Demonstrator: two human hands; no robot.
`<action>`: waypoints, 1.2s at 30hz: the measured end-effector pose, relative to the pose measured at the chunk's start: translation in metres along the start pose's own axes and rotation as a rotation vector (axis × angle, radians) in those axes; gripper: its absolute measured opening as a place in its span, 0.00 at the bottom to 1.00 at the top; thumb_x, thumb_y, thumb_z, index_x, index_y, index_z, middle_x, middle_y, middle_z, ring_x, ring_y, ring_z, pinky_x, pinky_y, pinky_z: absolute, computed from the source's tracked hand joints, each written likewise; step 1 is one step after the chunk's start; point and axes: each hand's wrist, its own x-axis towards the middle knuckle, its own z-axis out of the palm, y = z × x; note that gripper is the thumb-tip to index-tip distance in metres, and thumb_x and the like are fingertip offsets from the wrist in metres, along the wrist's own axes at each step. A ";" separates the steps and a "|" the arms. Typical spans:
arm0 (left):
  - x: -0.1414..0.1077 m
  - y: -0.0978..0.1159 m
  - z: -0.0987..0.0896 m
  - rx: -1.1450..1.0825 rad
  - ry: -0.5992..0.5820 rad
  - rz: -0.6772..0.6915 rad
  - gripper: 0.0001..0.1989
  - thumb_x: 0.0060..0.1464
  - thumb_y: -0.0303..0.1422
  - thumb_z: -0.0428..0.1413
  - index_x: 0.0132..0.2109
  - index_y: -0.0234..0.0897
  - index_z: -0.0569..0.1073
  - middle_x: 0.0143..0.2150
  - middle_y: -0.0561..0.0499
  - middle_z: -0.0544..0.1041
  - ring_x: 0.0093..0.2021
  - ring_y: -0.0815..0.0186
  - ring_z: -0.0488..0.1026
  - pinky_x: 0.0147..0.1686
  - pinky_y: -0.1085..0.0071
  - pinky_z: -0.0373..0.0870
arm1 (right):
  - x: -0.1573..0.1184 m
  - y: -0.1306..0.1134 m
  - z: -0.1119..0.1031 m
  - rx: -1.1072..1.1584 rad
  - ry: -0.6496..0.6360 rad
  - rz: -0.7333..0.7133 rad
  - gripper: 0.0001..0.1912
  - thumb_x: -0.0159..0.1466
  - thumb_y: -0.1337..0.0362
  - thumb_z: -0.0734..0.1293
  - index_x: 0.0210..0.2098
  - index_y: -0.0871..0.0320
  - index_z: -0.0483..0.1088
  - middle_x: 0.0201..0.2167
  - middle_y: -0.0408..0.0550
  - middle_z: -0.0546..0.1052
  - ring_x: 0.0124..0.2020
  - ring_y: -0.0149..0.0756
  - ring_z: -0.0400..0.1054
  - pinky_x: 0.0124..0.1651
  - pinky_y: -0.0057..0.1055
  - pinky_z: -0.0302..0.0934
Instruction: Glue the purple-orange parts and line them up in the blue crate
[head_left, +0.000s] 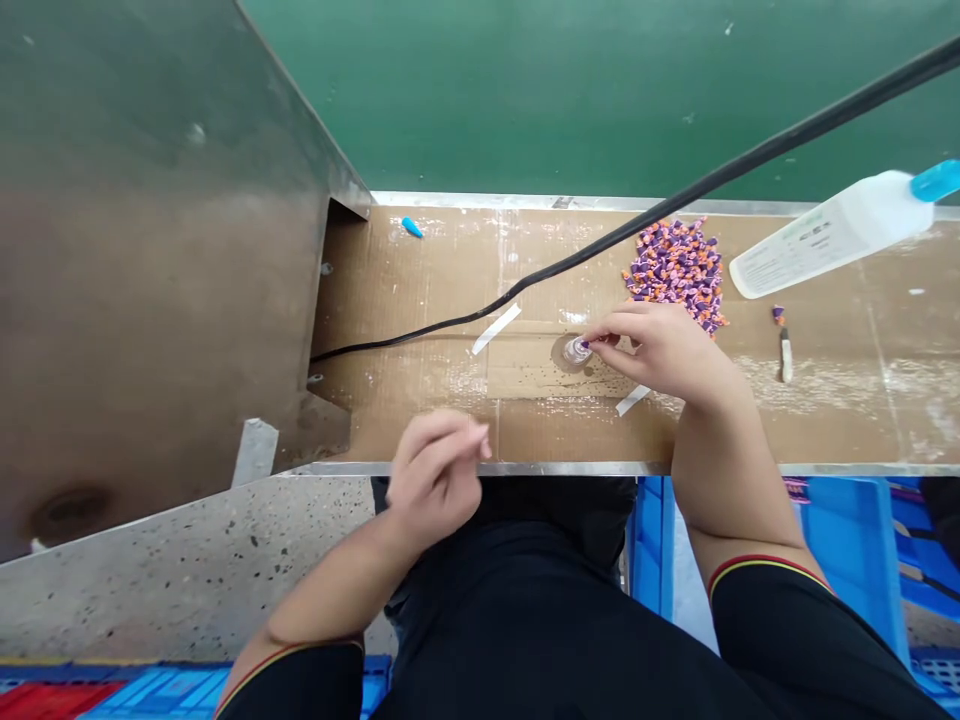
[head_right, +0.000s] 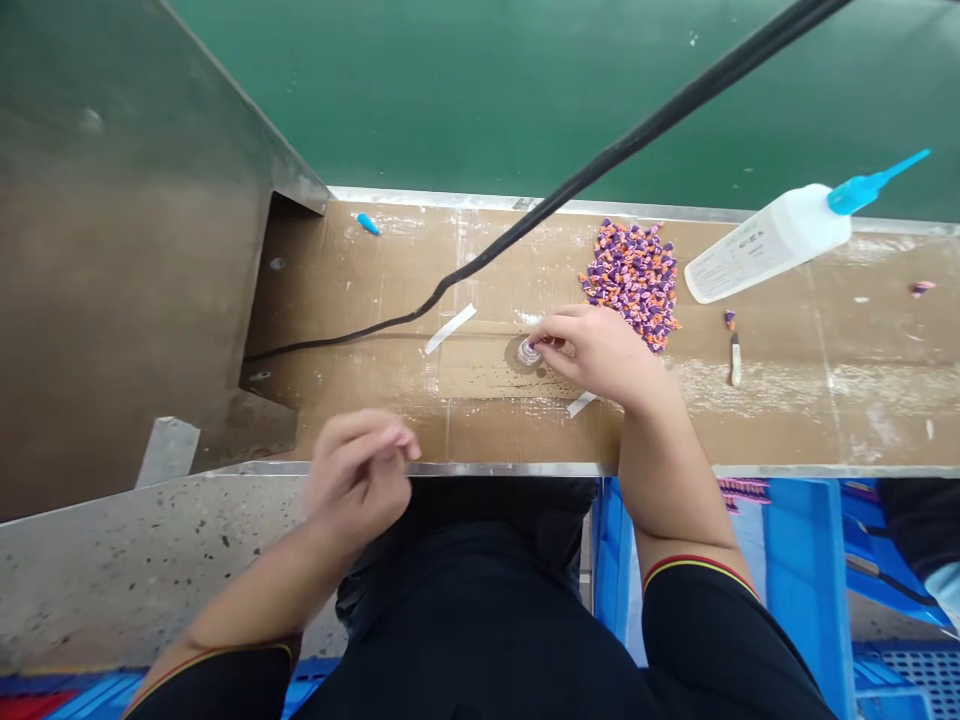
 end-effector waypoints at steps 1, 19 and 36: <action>0.007 -0.003 0.010 -0.106 -0.006 -0.010 0.16 0.72 0.21 0.57 0.55 0.44 0.83 0.38 0.53 0.80 0.34 0.74 0.79 0.37 0.77 0.81 | 0.000 -0.001 -0.001 0.005 0.034 -0.003 0.10 0.73 0.63 0.69 0.41 0.51 0.85 0.35 0.46 0.85 0.34 0.37 0.77 0.38 0.34 0.69; 0.061 -0.063 0.077 -0.748 -0.224 -0.824 0.18 0.59 0.45 0.74 0.50 0.38 0.89 0.41 0.45 0.86 0.34 0.70 0.80 0.40 0.71 0.86 | 0.000 -0.028 0.003 0.068 0.428 -0.024 0.05 0.70 0.66 0.73 0.38 0.48 0.80 0.31 0.42 0.84 0.27 0.35 0.76 0.29 0.34 0.70; 0.056 -0.055 0.080 -0.798 -0.122 -0.820 0.22 0.58 0.51 0.75 0.45 0.37 0.88 0.39 0.46 0.87 0.39 0.66 0.85 0.45 0.70 0.87 | 0.010 -0.050 0.057 0.165 0.581 -0.011 0.11 0.73 0.69 0.72 0.49 0.45 0.79 0.39 0.42 0.87 0.35 0.36 0.82 0.34 0.33 0.77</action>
